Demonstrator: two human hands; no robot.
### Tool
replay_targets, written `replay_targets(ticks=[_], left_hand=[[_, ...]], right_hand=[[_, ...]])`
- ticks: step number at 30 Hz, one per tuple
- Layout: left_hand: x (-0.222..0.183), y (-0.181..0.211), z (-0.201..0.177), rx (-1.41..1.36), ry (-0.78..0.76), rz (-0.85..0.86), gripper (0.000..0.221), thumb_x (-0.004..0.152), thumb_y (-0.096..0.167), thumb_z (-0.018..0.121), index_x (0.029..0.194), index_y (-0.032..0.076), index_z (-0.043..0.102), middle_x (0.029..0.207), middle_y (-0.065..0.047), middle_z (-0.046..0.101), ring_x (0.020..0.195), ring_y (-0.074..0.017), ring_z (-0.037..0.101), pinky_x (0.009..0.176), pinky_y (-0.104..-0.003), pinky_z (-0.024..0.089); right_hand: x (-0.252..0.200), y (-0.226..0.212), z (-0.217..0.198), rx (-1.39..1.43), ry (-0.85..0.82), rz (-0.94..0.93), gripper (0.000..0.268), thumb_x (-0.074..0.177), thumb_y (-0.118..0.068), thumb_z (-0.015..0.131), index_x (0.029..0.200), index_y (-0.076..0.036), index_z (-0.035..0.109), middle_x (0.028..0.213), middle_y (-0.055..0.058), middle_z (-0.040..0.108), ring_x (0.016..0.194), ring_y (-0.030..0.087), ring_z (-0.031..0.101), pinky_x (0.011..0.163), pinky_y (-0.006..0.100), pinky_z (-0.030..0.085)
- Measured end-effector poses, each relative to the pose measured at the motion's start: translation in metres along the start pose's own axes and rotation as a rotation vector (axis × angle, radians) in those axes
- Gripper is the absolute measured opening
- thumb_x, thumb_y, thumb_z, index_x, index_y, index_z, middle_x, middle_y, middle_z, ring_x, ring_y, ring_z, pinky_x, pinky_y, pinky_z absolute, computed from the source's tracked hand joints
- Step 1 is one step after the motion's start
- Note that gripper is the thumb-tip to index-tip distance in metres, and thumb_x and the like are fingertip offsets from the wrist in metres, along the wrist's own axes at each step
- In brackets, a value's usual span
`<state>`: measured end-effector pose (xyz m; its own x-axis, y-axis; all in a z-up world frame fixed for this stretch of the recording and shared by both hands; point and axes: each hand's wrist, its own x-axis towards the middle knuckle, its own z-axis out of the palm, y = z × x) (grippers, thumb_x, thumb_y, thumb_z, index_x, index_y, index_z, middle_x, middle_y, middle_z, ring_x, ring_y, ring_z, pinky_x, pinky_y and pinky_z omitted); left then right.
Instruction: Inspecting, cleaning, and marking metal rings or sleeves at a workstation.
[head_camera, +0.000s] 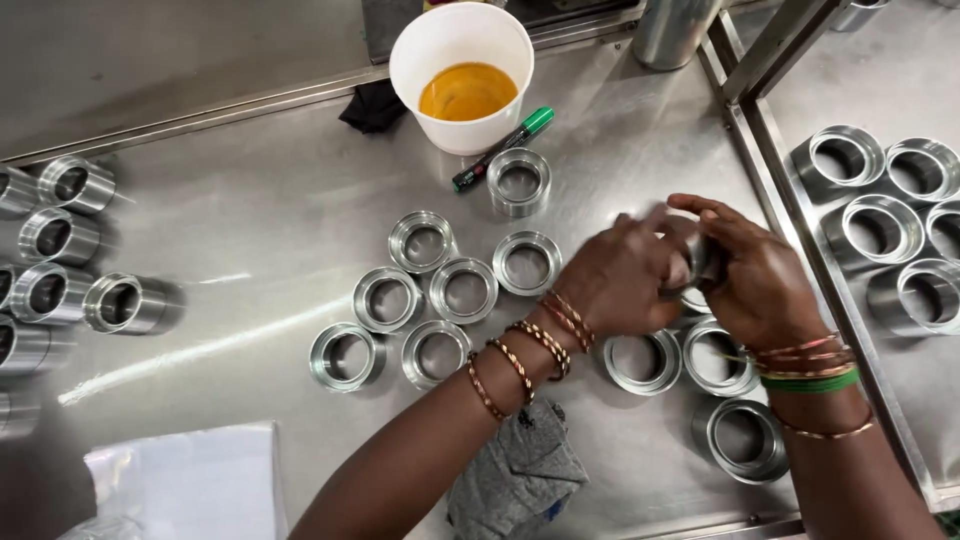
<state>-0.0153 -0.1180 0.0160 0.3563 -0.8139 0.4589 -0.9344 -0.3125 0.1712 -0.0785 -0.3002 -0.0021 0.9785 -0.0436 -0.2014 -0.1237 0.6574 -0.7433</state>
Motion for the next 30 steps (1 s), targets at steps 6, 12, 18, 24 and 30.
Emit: replay_targets(ticks=[6,12,18,24,30], left_hand=[[-0.002,-0.011,0.006,-0.446,-0.133,-0.773,0.062,0.101,0.059,0.054,0.129,0.004,0.054,0.106,-0.019,0.069,0.093,-0.0325,0.074,0.077,-0.047,0.064],[0.004,-0.019,0.023,-0.722,-0.136,-0.361,0.082,0.076,0.046,0.076,0.146,0.013,0.048,0.117,-0.025,0.063,0.109,-0.0378,0.066,0.096,-0.048,0.058],[0.029,-0.077,0.060,0.169,-0.622,-0.286,0.081,0.072,0.013,0.082,0.147,0.017,0.051,0.145,-0.013,0.054,0.137,-0.0345,0.049,0.114,-0.047,0.045],[0.063,0.015,0.065,0.032,-0.670,-0.093,0.109,0.052,0.036,0.093,0.149,0.029,0.043,0.153,-0.014,0.040,0.136,-0.0398,0.038,0.109,-0.061,0.035],[0.029,0.005,0.033,-0.289,-0.698,-0.435,0.077,0.077,0.004,0.073,0.147,0.022,0.047,0.147,-0.009,0.051,0.132,-0.0341,0.052,0.102,-0.038,0.058]], right_hand=[[-0.012,0.006,0.010,-0.300,0.106,0.061,0.046,0.113,-0.027,0.038,0.138,0.004,0.061,0.092,0.011,0.072,0.072,0.017,0.065,0.072,0.029,0.057],[-0.032,-0.001,-0.001,-0.185,0.203,-0.022,0.041,0.114,-0.024,0.045,0.139,0.006,0.055,0.106,0.008,0.072,0.087,0.015,0.069,0.077,0.029,0.057],[-0.067,-0.036,-0.035,-0.279,0.367,-0.376,0.032,0.112,-0.015,0.052,0.135,0.006,0.056,0.119,0.019,0.068,0.107,0.026,0.072,0.103,0.034,0.061],[-0.070,-0.044,-0.049,-0.263,0.418,-0.397,0.030,0.109,-0.002,0.058,0.138,0.005,0.058,0.127,0.014,0.069,0.114,0.022,0.070,0.105,0.033,0.059],[-0.048,-0.023,-0.042,-0.291,0.356,-0.294,0.025,0.106,-0.001,0.053,0.130,0.005,0.057,0.121,0.014,0.068,0.108,0.024,0.070,0.099,0.040,0.062]])
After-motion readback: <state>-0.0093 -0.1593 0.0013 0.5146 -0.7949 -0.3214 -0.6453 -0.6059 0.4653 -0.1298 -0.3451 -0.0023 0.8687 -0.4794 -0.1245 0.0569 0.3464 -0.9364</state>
